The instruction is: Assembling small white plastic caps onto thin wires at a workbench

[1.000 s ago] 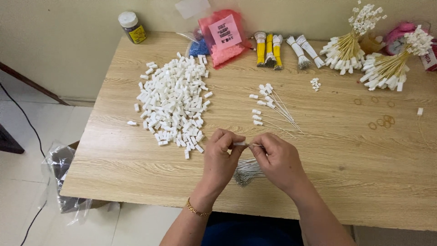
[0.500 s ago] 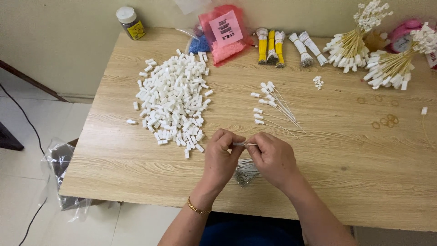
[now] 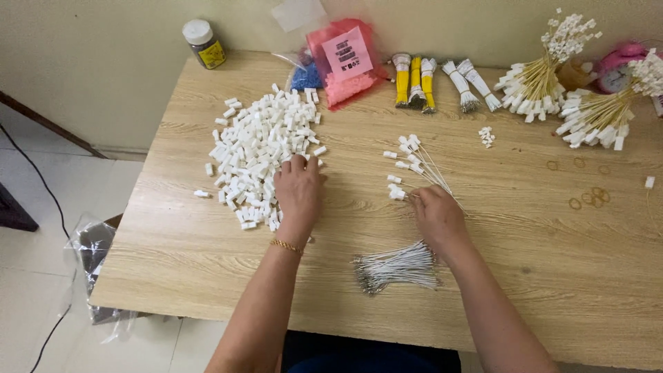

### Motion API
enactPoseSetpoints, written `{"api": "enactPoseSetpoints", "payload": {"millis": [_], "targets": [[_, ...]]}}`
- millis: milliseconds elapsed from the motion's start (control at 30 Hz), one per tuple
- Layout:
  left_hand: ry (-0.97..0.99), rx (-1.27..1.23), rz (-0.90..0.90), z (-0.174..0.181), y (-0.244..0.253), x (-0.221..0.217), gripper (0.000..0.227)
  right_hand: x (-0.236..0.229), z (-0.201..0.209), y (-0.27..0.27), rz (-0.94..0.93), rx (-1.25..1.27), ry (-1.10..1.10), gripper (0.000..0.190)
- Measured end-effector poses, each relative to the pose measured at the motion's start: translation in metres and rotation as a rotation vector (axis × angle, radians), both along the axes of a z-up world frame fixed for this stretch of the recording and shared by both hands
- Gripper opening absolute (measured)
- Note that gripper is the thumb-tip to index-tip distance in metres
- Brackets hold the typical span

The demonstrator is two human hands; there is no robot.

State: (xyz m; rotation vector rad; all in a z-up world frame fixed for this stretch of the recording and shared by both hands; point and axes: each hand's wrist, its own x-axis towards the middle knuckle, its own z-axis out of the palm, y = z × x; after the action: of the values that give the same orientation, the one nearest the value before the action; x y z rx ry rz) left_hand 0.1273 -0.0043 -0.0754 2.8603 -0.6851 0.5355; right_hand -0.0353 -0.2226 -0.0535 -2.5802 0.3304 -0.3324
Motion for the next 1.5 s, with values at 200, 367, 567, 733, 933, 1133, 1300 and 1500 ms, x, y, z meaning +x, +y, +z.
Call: {"api": "enactPoseSetpoints", "payload": {"millis": [200, 367, 567, 733, 933, 1133, 1300, 1500], "targets": [[-0.025, 0.002, -0.057, -0.058, -0.001, 0.033, 0.015, -0.006, 0.035, 0.018, -0.083, 0.052, 0.08, 0.023], [0.045, -0.197, -0.134, -0.034, 0.002, 0.008, 0.014, -0.015, 0.077, 0.041, -0.118, 0.231, 0.114, 0.025], [0.738, -1.051, -0.268, 0.039, -0.002, -0.069, 0.023, -0.024, 0.096, 0.059, -0.002, 0.409, -0.049, 0.017], [1.131, -1.558, -0.352, 0.048, -0.01, -0.108, 0.026, -0.033, 0.105, 0.068, 0.068, 0.402, -0.15, 0.014], [1.273, -1.769, -0.357, 0.037, -0.013, -0.117, 0.027, -0.037, 0.106, 0.066, 0.089, 0.443, -0.182, 0.012], [1.364, -1.827, -0.348, 0.051, -0.009, -0.123, 0.028, -0.045, 0.119, 0.072, 0.093, 0.396, -0.232, 0.009], [1.42, -1.872, -0.393, 0.046, -0.01, -0.124, 0.027, -0.042, 0.114, 0.07, 0.103, 0.294, -0.304, 0.008], [1.426, -1.872, -0.398, 0.055, -0.007, -0.126, 0.028, -0.042, 0.117, 0.077, 0.144, 0.171, -0.396, 0.007]]}}
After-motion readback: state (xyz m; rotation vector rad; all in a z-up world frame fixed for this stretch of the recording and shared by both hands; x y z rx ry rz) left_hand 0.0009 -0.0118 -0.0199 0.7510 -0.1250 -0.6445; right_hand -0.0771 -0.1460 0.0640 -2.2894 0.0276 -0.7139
